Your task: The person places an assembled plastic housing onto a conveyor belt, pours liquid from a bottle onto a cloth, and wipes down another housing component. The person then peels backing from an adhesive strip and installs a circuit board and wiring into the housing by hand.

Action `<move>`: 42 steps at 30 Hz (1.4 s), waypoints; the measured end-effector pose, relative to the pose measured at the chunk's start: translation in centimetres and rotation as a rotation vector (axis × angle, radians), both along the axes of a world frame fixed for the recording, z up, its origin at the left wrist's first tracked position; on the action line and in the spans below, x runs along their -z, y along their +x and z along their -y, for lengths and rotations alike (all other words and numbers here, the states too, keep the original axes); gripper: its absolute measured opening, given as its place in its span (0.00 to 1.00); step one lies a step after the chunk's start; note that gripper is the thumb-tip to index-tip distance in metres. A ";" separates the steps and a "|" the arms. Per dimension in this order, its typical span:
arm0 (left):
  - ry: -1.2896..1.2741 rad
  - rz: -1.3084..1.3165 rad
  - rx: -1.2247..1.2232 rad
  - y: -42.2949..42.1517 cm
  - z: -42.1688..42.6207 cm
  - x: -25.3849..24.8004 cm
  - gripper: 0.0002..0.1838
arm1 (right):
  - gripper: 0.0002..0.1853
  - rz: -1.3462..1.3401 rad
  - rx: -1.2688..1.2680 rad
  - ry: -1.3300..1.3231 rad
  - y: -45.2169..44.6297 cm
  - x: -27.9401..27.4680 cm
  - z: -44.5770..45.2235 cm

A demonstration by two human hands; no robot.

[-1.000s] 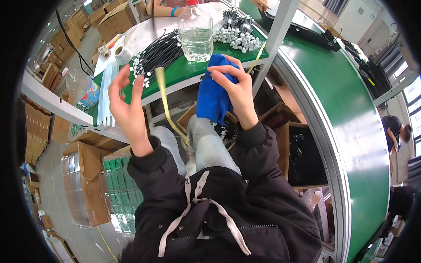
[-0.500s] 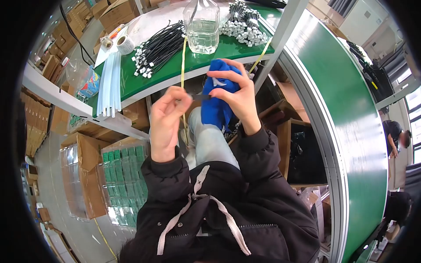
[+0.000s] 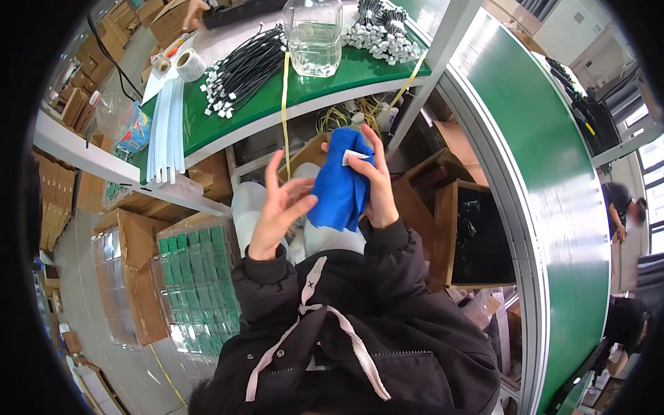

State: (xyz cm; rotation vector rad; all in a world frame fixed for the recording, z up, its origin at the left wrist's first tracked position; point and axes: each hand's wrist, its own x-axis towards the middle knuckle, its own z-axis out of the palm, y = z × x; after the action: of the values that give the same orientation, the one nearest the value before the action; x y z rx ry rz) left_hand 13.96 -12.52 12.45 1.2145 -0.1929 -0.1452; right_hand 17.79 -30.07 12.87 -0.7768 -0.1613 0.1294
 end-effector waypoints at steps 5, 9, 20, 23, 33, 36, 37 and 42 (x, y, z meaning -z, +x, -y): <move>0.194 0.103 -0.181 -0.3 1.6 -0.3 0.52 | 0.33 0.013 0.011 0.052 0.3 1.1 -1.1; 0.562 0.321 -0.401 -0.3 1.5 0.2 0.53 | 0.29 -0.051 -0.130 0.126 0.5 2.7 -1.9; 0.457 0.391 -0.181 -0.1 -0.3 0.5 0.53 | 0.23 -0.122 -0.577 0.980 2.2 7.8 -0.7; 0.433 0.330 -0.162 0.7 -2.0 1.1 0.48 | 0.21 -0.153 -0.602 0.968 1.9 7.9 -0.4; 0.363 0.188 -0.174 0.8 -5.3 1.5 0.17 | 0.17 -0.585 -0.442 0.327 4.5 23.2 -1.2; 0.349 0.132 -0.191 0.9 -6.0 2.0 0.16 | 0.19 -0.690 -0.529 0.300 4.6 23.8 -1.4; 0.338 0.114 -0.200 1.1 -6.1 2.3 0.16 | 0.20 -0.712 -0.608 0.363 5.0 24.3 -1.3; 0.326 0.102 -0.195 1.4 -6.9 2.8 0.14 | 0.22 -0.771 -0.543 0.269 3.5 23.2 -3.6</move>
State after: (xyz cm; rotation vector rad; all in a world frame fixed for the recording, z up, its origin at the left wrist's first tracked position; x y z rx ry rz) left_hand 15.34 -5.63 9.66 1.5593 -0.1420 0.0583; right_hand 21.34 -26.49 -10.32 -0.3565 0.3439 0.8886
